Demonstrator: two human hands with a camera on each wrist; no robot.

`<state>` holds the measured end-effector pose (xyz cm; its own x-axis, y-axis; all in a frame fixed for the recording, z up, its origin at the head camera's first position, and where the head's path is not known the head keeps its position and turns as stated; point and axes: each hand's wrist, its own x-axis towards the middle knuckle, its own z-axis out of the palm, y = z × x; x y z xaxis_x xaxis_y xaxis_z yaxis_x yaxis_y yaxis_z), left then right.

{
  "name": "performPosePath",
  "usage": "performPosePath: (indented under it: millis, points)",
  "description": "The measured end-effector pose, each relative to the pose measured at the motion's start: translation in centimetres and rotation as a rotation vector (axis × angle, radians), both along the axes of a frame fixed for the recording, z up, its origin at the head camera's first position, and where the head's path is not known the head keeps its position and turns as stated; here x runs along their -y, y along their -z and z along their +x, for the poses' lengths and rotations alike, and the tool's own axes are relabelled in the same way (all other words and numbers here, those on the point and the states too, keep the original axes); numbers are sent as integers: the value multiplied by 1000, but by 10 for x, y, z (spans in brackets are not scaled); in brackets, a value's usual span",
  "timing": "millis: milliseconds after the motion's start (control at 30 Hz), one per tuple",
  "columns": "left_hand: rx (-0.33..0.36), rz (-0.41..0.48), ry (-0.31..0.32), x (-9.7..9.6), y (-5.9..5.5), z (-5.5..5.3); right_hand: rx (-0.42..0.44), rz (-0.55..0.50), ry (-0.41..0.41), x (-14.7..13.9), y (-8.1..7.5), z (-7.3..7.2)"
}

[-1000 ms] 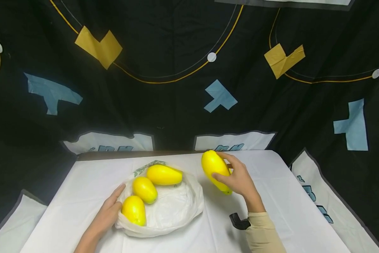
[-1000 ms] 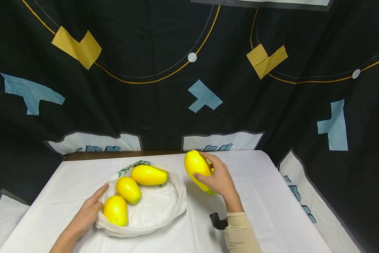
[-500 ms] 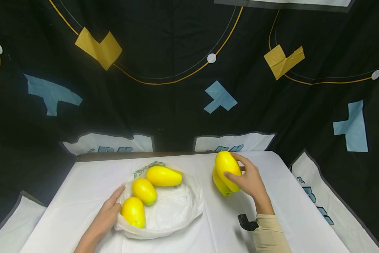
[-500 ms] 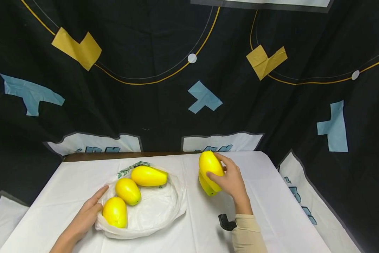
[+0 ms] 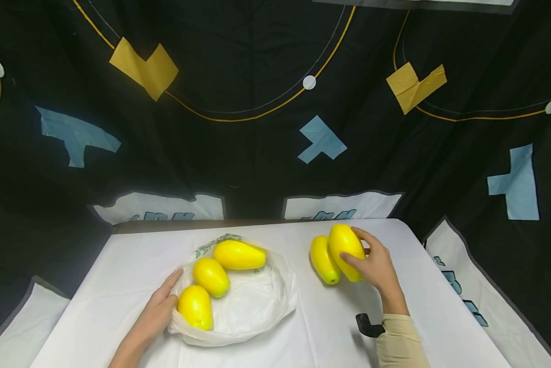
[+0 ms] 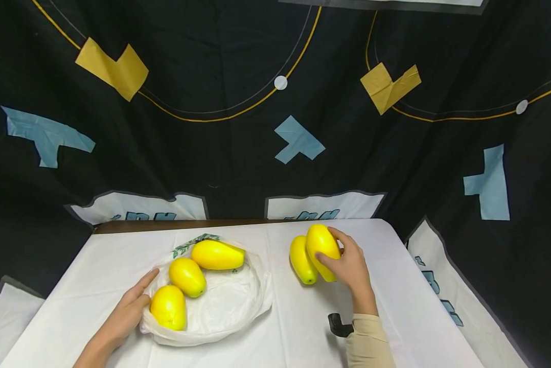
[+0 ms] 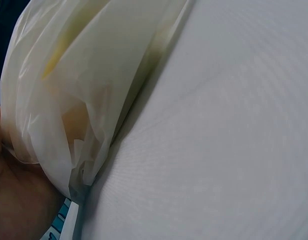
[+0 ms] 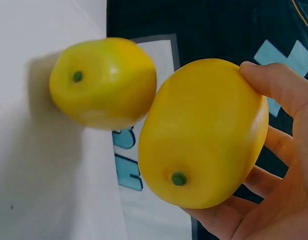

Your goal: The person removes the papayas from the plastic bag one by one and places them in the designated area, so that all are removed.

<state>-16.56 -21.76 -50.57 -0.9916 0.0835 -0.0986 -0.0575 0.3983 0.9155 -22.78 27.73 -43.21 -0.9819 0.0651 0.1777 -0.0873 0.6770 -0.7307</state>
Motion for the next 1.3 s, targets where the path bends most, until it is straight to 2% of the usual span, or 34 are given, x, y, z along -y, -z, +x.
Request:
performPosePath:
  millis: [467, 833, 1100, 1300]
  points:
    - [-2, -9, -8, -1, -1, -1, 70, 48, 76, -25, 21, -4]
    - [23, -4, -13, -1, 1, -1, 247, 134, 111, -32, 37, -2]
    - [29, -1, -16, -1, 1, 0, 291, 158, 112, -32, 38, 0]
    - [6, -1, -6, 0, -1, 1, 309, 143, 120, -31, 37, -1]
